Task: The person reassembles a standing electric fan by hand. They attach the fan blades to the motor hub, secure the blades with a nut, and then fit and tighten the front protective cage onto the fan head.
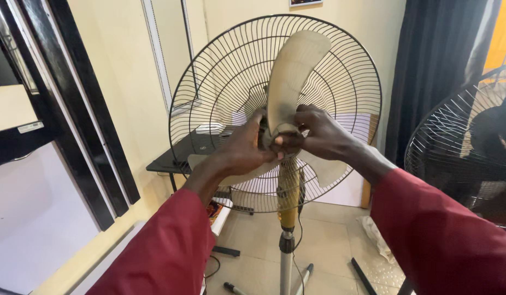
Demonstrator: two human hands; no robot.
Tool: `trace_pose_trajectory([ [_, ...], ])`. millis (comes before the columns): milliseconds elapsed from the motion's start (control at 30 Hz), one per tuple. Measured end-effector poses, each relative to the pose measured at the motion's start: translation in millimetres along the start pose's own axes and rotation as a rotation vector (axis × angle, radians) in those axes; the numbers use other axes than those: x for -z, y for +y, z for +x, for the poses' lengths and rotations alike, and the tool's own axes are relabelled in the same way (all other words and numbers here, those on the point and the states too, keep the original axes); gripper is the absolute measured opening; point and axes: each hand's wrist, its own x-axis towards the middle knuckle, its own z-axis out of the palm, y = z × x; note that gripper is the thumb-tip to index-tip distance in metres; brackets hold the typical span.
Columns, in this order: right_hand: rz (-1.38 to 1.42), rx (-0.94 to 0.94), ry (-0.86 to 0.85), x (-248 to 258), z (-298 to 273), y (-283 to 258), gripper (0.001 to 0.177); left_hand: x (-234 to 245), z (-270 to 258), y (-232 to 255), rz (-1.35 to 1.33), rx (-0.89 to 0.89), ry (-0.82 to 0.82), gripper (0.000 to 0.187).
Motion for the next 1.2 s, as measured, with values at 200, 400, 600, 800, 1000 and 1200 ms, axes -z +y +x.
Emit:
trace_pose_trajectory([
  [200, 0.010, -0.051, -0.046, 1, 2, 10, 0.055, -2, 0, -5, -0.031, -0.069, -0.029, 0.078],
  [400, 0.013, -0.040, -0.089, 4, 10, 19, 0.043, 1, 6, -18, -0.141, -0.139, -0.169, 0.047],
  [600, -0.009, -0.057, -0.110, 9, 8, 22, 0.047, -1, 16, -30, -0.296, -0.093, -0.197, 0.048],
  [800, 0.193, -0.128, -0.149, 10, 14, 23, 0.046, -4, 18, -23, -0.240, -0.020, -0.129, 0.046],
  [1000, 0.308, -0.147, -0.170, 8, 17, 33, 0.046, -2, 13, -8, -0.265, 0.097, -0.116, 0.043],
  [1200, 0.327, -0.112, -0.143, 9, 9, 23, 0.050, 0, 5, 6, -0.086, 0.121, -0.087, 0.056],
])
